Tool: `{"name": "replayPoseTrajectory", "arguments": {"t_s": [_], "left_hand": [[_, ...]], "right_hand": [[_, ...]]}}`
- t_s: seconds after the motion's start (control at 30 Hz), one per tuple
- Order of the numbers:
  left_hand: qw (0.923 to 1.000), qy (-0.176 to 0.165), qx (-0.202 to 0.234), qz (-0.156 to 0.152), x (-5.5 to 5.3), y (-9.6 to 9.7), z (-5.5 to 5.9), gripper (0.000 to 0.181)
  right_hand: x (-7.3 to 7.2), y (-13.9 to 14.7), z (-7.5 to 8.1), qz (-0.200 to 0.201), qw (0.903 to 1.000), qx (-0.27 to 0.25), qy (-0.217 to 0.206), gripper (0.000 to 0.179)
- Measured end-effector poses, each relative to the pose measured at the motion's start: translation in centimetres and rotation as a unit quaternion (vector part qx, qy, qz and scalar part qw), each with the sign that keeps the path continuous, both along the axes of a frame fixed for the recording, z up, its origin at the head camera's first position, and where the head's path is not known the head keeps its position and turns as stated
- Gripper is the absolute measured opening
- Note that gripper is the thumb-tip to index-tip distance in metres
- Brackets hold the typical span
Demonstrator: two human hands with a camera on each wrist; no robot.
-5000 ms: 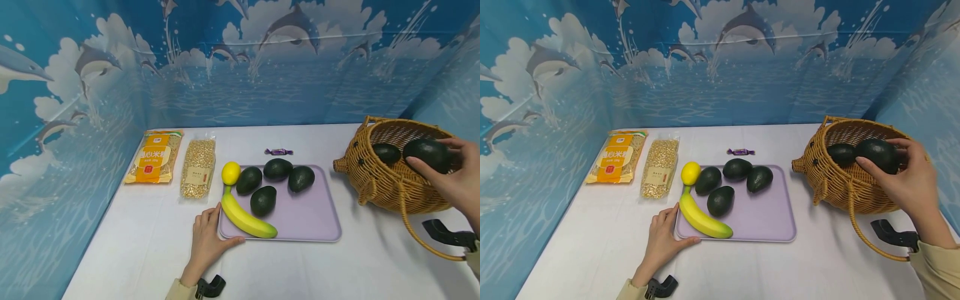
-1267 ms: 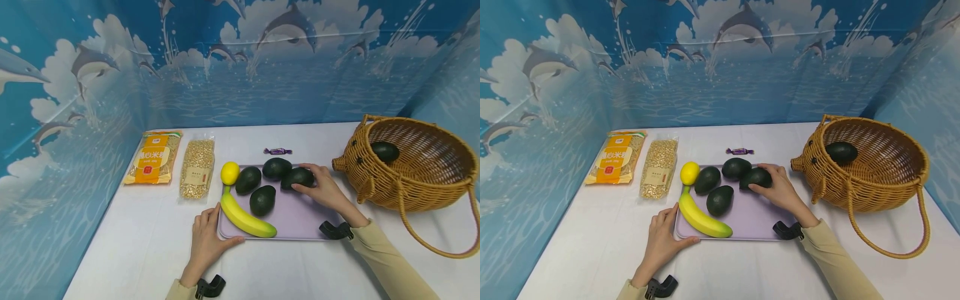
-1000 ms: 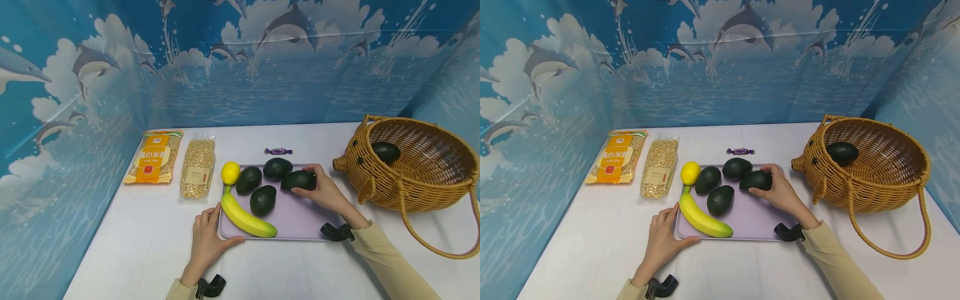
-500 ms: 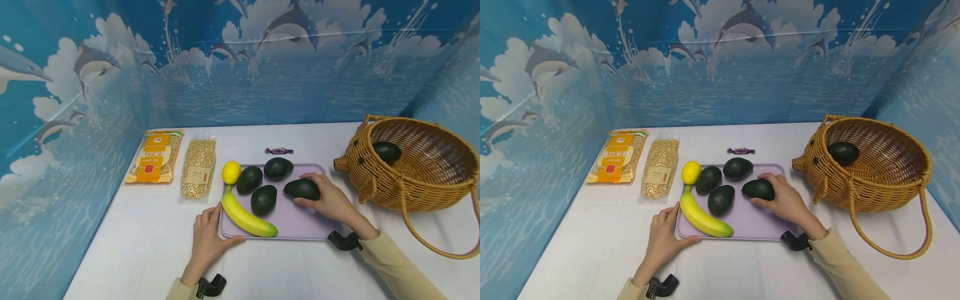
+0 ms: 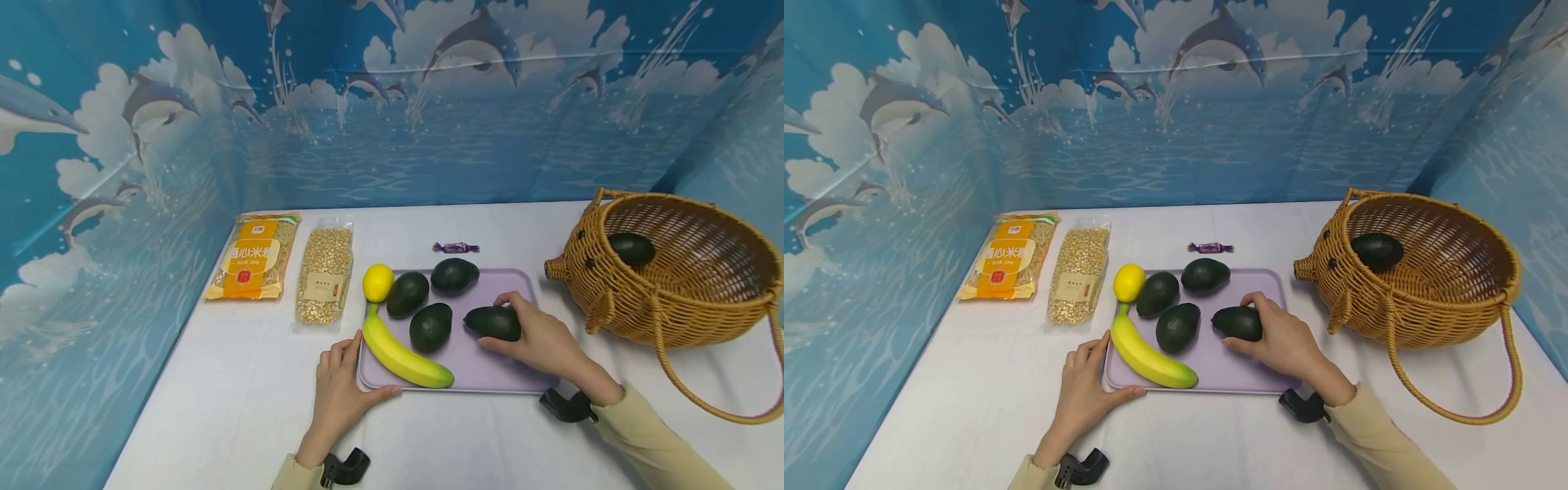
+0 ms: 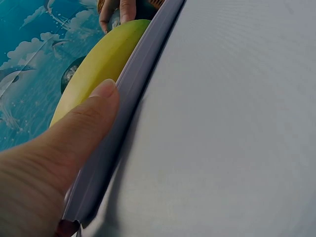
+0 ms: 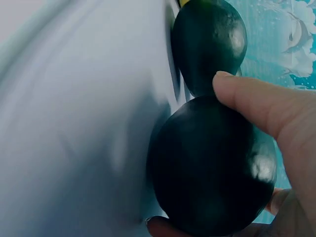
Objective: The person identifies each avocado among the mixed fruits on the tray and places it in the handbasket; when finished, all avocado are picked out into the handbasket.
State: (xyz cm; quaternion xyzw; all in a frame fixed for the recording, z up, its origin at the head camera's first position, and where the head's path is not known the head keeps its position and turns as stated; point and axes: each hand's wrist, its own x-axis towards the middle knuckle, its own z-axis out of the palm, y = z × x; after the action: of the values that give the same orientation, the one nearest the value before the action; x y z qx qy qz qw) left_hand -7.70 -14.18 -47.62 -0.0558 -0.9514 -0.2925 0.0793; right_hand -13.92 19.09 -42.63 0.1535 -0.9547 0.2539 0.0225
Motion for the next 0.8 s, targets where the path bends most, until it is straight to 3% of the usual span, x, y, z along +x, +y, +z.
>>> {"name": "replayPoseTrajectory", "arguments": {"t_s": [0.43, 0.8], "left_hand": [[1.0, 0.001, 0.002, -0.001, 0.0, 0.0, -0.1, 0.111], [0.9999, 0.014, 0.0, -0.001, -0.1, 0.0, -0.2, 0.112]], "right_hand": [[0.9, -0.6, 1.9, -0.018, 0.9981, -0.036, 0.046, 0.065], [1.4, -0.3, 4.7, -0.028, 0.9891, -0.076, 0.123, 0.068]]}}
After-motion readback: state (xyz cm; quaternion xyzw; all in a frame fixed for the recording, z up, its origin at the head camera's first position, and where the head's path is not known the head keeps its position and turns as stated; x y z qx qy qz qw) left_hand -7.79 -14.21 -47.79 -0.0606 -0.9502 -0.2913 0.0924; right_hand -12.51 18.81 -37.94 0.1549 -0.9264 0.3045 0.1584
